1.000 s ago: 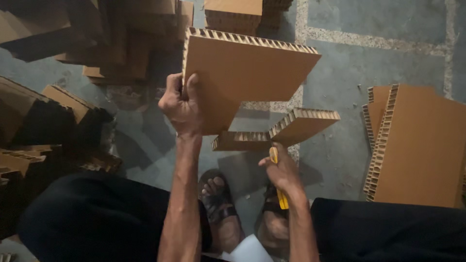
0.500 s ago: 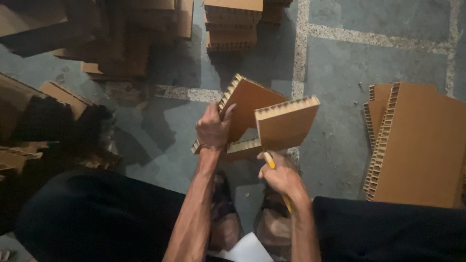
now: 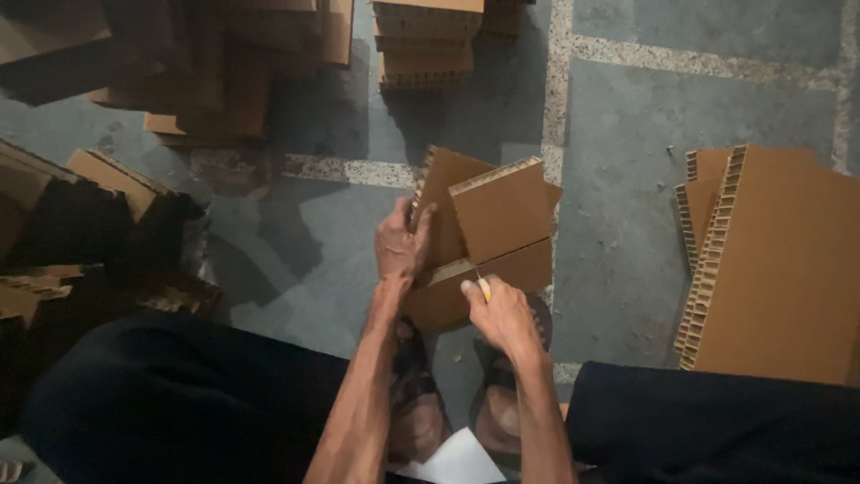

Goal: The person sits on the floor and uses a yellow utility knife to cut corrugated cardboard sheets into smaller rectangular pieces. The person repeatedly scores and snaps the cardboard, then stacks the cut pieces nearby.

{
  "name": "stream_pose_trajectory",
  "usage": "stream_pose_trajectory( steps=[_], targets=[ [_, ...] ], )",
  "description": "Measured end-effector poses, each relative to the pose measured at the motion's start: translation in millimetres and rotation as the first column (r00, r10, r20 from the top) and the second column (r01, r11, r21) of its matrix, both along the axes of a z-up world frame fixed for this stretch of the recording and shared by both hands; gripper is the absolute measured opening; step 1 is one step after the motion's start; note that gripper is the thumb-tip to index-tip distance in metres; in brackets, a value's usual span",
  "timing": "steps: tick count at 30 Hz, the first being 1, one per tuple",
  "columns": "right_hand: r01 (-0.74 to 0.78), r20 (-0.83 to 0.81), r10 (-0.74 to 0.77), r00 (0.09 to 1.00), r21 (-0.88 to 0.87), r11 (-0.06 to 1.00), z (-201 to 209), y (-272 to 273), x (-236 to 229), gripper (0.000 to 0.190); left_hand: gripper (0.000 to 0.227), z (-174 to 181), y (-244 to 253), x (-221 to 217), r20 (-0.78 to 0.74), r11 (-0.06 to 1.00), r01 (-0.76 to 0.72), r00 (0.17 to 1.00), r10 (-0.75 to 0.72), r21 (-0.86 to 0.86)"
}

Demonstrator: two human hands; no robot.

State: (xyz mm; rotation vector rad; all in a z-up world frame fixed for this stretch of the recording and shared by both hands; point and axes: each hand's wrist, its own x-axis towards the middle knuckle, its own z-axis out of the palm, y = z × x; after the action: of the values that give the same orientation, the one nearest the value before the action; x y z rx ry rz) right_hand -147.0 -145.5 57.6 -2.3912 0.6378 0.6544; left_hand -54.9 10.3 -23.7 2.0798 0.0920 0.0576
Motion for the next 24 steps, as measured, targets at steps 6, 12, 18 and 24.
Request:
stream_pose_trajectory(
  steps=[6,12,18,24],
  targets=[
    [0.08,-0.044,-0.085,0.995,-0.105,0.991,-45.4,-6.8,8.4,0.061,0.041,-3.4,-18.4,-22.8,-0.161,0.997,-0.043,0.986,0.033,-0.06],
    [0.038,0.095,-0.037,0.995,-0.012,0.999,-78.8,6.3,-5.1,0.057,0.04,-42.4,-15.1,-52.5,-0.217,0.921,-0.351,0.925,0.313,-0.167],
    [0.037,0.301,-0.059,0.952,0.08,0.996,-51.6,9.9,-12.5,0.051,0.049,-64.0,-5.8,-48.5,-0.127,0.915,-0.38,0.923,0.364,-0.136],
    [0.417,0.194,-0.415,0.889,0.032,0.908,-30.3,-36.6,-1.2,0.037,0.069,-14.9,45.8,-29.1,0.011,0.791,-0.582,0.807,0.591,0.191]
  ],
)
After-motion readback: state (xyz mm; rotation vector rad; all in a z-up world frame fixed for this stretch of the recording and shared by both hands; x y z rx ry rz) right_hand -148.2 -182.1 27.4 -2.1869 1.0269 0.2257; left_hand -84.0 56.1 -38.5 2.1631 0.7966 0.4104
